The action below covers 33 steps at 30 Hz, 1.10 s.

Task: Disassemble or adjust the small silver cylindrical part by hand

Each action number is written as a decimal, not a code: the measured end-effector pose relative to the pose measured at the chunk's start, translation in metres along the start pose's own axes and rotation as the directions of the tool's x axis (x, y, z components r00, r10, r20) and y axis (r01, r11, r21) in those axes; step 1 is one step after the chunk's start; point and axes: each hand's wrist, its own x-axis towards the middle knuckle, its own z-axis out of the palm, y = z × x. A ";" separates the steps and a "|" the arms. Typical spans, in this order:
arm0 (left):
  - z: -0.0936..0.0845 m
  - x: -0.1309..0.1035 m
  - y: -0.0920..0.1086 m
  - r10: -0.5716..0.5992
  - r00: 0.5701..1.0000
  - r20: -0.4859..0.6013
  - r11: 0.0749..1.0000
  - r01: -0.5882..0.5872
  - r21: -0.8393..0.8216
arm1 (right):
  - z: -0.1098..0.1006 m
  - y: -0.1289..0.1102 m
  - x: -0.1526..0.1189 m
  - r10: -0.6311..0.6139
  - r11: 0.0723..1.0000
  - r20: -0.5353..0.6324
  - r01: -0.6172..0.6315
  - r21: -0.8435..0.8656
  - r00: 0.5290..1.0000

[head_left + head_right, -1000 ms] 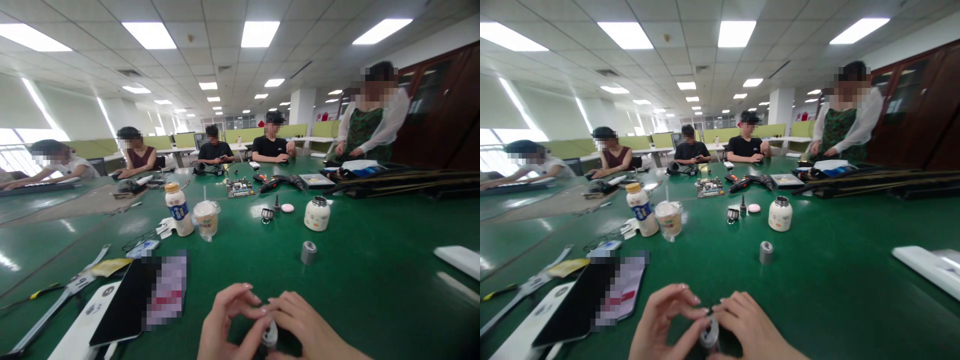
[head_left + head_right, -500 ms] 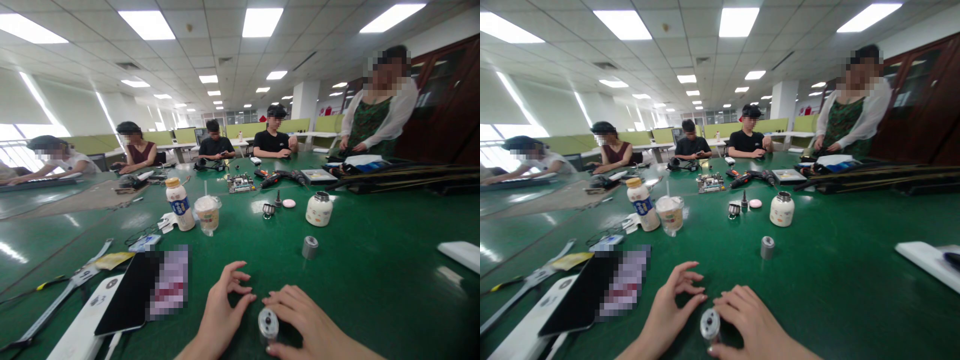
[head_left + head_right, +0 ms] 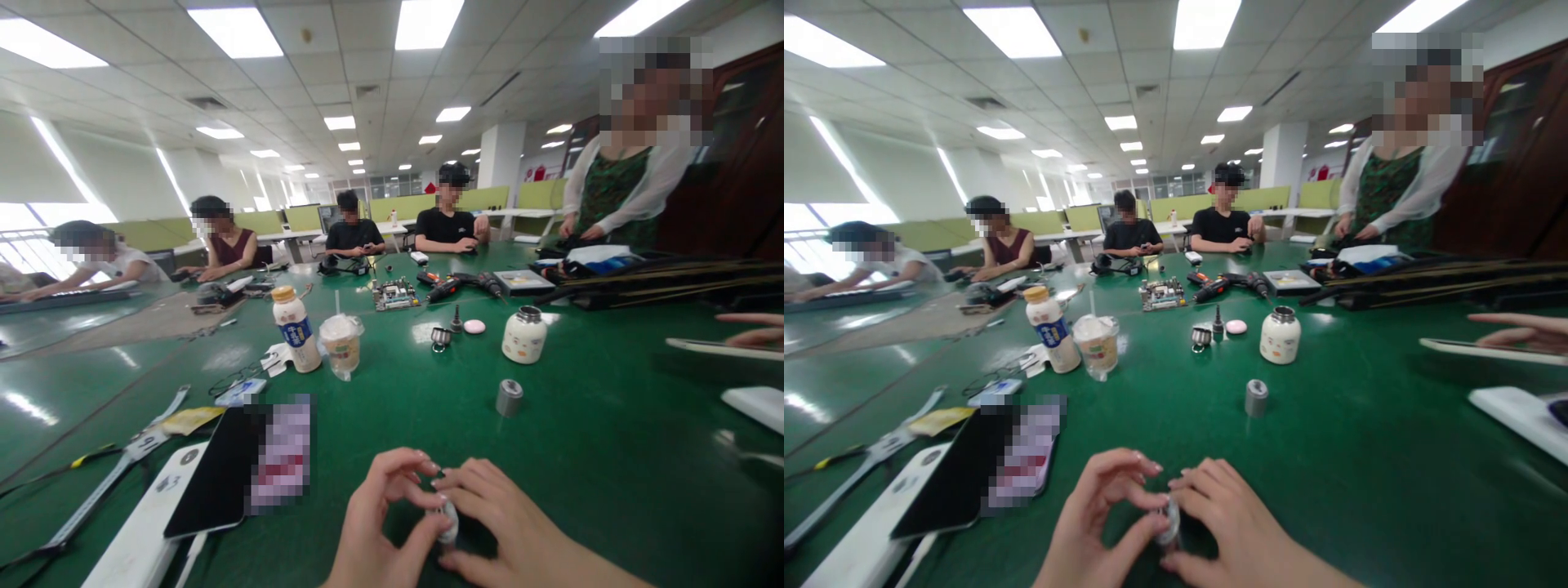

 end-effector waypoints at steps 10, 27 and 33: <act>-0.002 0.000 0.002 0.121 0.980 0.155 0.987 -0.136 0.088 | 0.001 0.000 -0.001 -0.003 1.000 -0.003 0.003 -0.014 1.000; -0.015 0.020 -0.027 -0.124 0.987 -0.106 0.965 0.145 0.218 | -0.004 -0.002 0.001 0.029 0.999 0.070 -0.026 -0.045 0.997; -0.020 0.022 -0.043 -0.268 0.963 -0.021 0.928 0.264 0.263 | -0.002 -0.002 0.000 0.038 0.999 0.023 -0.037 -0.034 0.999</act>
